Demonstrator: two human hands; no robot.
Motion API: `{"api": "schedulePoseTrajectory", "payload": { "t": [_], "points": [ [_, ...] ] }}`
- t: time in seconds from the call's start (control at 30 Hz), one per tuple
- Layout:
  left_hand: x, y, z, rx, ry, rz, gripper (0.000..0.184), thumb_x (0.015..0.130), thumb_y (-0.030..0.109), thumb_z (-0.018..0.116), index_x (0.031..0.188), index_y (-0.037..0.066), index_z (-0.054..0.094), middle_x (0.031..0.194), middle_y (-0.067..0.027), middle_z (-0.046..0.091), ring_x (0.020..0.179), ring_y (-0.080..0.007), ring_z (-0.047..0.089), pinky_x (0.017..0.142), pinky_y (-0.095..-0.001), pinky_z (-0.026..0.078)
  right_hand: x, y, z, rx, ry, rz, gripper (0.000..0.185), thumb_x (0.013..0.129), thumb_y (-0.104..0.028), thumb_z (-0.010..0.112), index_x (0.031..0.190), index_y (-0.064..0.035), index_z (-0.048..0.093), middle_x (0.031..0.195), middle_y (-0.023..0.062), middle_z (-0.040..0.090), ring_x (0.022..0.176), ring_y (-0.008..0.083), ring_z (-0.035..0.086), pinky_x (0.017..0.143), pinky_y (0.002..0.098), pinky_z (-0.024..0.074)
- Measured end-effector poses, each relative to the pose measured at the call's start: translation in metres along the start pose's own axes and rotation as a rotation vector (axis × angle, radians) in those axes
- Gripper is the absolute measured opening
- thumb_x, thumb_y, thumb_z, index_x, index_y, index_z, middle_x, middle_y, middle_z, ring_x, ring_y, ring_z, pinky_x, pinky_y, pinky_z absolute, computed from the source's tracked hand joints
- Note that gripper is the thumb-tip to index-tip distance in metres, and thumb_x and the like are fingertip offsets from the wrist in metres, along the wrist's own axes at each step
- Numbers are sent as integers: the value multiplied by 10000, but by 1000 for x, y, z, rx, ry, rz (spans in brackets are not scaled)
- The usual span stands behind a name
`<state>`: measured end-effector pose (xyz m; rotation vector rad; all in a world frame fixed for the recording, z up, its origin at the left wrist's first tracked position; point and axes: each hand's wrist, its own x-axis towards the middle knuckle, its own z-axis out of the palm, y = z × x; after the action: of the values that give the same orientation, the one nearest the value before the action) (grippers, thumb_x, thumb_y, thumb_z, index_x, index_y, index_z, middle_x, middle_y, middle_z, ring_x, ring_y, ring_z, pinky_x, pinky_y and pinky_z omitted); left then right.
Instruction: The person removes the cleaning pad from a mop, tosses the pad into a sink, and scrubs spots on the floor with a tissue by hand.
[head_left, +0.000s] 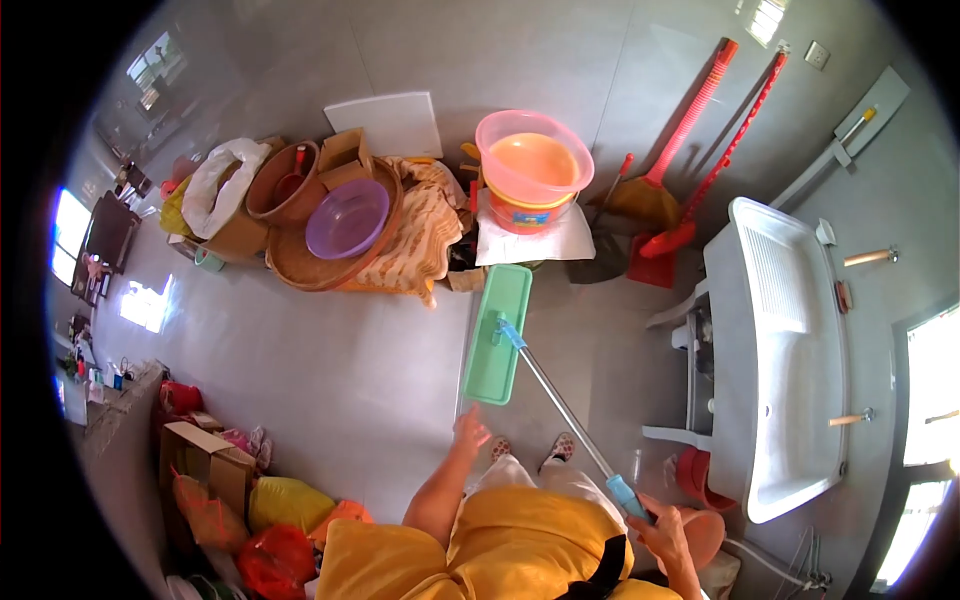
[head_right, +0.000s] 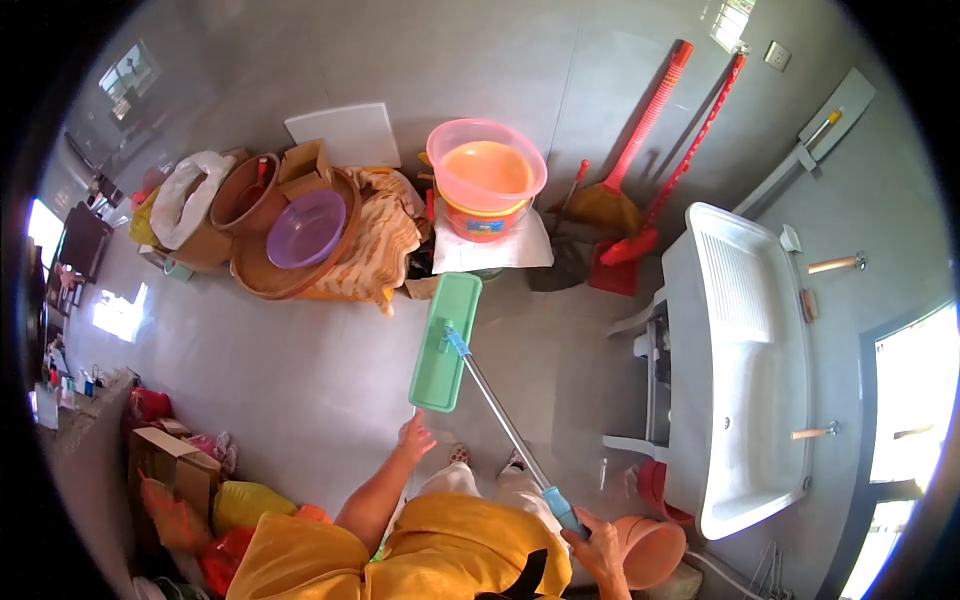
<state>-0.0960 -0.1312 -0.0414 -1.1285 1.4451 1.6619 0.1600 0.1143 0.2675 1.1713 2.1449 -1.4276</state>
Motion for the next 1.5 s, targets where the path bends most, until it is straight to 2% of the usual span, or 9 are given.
{"api": "schedulePoseTrajectory", "payload": {
  "t": [0.2, 0.4, 0.47, 0.73, 0.9, 0.97, 1.0, 1.13, 1.5],
  "points": [
    [2, 42, 10, -244, -182, 68, 534, 771, 285, 686, 1177, 116, 383, 1265, -120, 400, 1173, -300, 412, 955, -506, 356, -15, -9, 0, 65, -6, -17, 386, 744, -66, 680, 1109, 21, 589, 713, 80, 606, 561, 117, 559, 542, 256, 470],
    [6, 62, 17, -212, -292, 281, 516, 754, 116, 662, 1180, 119, 370, 1132, -92, 501, 1023, -261, 525, 844, -481, 442, -28, 0, 11, 149, -61, 9, 335, 795, -113, 625, 1097, 26, 587, 725, 58, 594, 622, 118, 562, 571, 253, 464],
    [-22, 77, 27, -166, -236, 428, 480, 737, 79, 648, 1151, 106, 404, 1054, -87, 530, 913, -227, 556, 773, -438, 471, -26, 20, 18, 228, -36, -27, 309, 782, -74, 622, 1062, 53, 591, 618, 44, 563, 519, 107, 528, 489, 238, 422],
    [-140, 131, 90, 543, -10, 1484, 253, 618, 49, 638, 855, 41, 552, 761, -37, 541, 657, -162, 565, 549, -289, 465, -29, 35, 21, 567, -290, 261, 319, 848, -197, 561, 1087, 15, 571, 825, 96, 607, 727, 144, 582, 607, 265, 462],
    [-205, 120, 114, 863, -174, 1646, 309, 581, 112, 672, 872, 83, 571, 812, -70, 555, 709, -276, 578, 592, -390, 472, 8, 100, 36, 463, -440, 201, 363, 894, -311, 500, 1040, 15, 562, 939, 103, 618, 843, 190, 602, 716, 306, 500],
    [-213, 106, 115, 947, -215, 1675, 314, 579, 120, 675, 876, 99, 577, 813, -51, 545, 720, -272, 581, 585, -390, 475, 28, 114, 49, 728, -534, 290, 369, 888, -350, 510, 1002, -3, 561, 928, 124, 626, 839, 214, 612, 742, 338, 501],
    [-216, 101, 114, 951, -243, 1695, 313, 581, 121, 675, 877, 101, 578, 819, -47, 545, 721, -265, 583, 582, -383, 478, 36, 106, 55, 1002, -653, 114, 388, 883, -386, 515, 1008, -20, 543, 905, 137, 624, 825, 220, 616, 704, 348, 512],
    [-219, 82, 109, 1016, -379, 1744, 322, 587, 126, 679, 893, 106, 579, 836, -37, 543, 728, -241, 589, 573, -351, 485, 82, 66, 89, 608, -309, -56, 409, 881, -434, 506, 961, -33, 507, 770, 84, 581, 667, 166, 598, 601, 275, 509],
    [-213, 46, 108, 1142, -580, 1722, 321, 618, 154, 697, 916, 97, 590, 855, -38, 557, 764, -236, 600, 606, -341, 497, 114, 13, 116, 663, -130, 36, 518, 869, -545, 446, 1084, -75, 477, 735, 52, 496, 584, 185, 584, 460, 274, 463]
  ]
}}
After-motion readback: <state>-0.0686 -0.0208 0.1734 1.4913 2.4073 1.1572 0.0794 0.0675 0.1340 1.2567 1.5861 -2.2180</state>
